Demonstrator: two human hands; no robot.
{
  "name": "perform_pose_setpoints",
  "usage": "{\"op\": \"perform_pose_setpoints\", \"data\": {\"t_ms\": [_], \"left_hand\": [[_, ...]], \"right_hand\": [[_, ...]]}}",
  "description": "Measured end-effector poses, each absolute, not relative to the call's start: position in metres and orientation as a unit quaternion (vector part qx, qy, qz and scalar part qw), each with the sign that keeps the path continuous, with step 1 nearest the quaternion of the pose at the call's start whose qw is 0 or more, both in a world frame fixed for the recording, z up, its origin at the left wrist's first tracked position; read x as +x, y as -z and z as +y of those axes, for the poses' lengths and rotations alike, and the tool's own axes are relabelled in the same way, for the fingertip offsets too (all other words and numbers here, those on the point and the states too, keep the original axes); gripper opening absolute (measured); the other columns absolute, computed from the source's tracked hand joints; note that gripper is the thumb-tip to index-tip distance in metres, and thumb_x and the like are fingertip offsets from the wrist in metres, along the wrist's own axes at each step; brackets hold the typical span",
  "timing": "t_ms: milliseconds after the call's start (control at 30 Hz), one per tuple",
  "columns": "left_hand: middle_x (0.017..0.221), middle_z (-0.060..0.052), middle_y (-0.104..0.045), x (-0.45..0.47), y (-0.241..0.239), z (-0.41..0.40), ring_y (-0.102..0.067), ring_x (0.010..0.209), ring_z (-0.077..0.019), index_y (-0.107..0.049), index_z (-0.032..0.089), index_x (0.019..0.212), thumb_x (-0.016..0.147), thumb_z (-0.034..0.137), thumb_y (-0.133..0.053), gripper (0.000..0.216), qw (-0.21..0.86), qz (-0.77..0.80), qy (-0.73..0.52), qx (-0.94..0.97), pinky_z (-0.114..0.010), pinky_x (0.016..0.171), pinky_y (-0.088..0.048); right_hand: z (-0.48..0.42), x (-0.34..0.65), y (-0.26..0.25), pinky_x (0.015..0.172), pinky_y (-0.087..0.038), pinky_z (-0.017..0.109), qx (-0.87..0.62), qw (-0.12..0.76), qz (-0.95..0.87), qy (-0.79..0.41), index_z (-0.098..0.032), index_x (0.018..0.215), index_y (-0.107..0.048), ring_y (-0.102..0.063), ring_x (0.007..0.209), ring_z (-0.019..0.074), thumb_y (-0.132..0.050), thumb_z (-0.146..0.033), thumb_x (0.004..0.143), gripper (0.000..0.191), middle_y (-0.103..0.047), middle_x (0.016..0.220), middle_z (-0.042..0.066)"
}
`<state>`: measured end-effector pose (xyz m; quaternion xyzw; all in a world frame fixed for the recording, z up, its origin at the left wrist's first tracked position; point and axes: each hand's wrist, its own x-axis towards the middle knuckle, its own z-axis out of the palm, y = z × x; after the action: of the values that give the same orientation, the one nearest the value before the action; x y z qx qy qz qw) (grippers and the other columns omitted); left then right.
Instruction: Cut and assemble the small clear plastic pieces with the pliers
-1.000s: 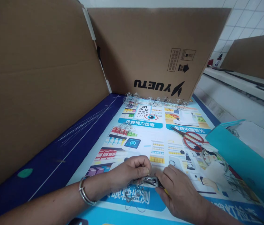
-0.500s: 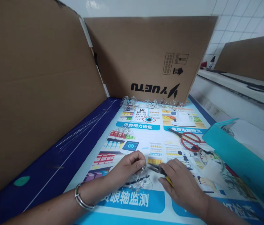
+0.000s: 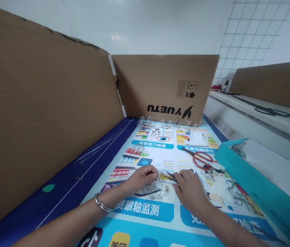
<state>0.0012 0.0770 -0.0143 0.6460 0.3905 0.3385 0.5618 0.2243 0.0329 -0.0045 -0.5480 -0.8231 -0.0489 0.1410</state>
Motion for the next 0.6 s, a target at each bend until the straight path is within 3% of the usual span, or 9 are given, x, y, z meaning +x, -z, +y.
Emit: {"op": "perform_pose_setpoints", "data": {"t_ms": [367, 600], "left_hand": [[0.064, 0.002, -0.053, 0.019, 0.019, 0.068, -0.046, 0.052, -0.0090, -0.057, 0.014, 0.074, 0.070, 0.034, -0.062, 0.021, 0.503, 0.456, -0.424, 0.600, -0.021, 0.051, -0.034], [0.059, 0.002, -0.052, 0.048, 0.016, 0.054, -0.047, 0.049, -0.0094, -0.054, 0.014, 0.072, 0.067, 0.039, -0.064, 0.027, 0.514, 0.464, -0.460, 0.555, -0.020, 0.048, -0.033]], "right_hand": [[0.029, 0.227, 0.001, 0.084, -0.026, 0.039, -0.497, 0.218, -0.839, 0.045, -0.019, 0.103, -0.055, -0.037, 0.101, 0.0238, -0.048, -0.026, 0.083, 0.022, -0.051, 0.101, 0.009], [0.032, 0.233, 0.002, 0.078, -0.028, 0.033, -0.477, 0.246, -0.844, 0.010, -0.018, 0.096, -0.058, -0.043, 0.092, 0.0201, -0.040, -0.036, 0.088, 0.026, -0.056, 0.089, 0.007]]}}
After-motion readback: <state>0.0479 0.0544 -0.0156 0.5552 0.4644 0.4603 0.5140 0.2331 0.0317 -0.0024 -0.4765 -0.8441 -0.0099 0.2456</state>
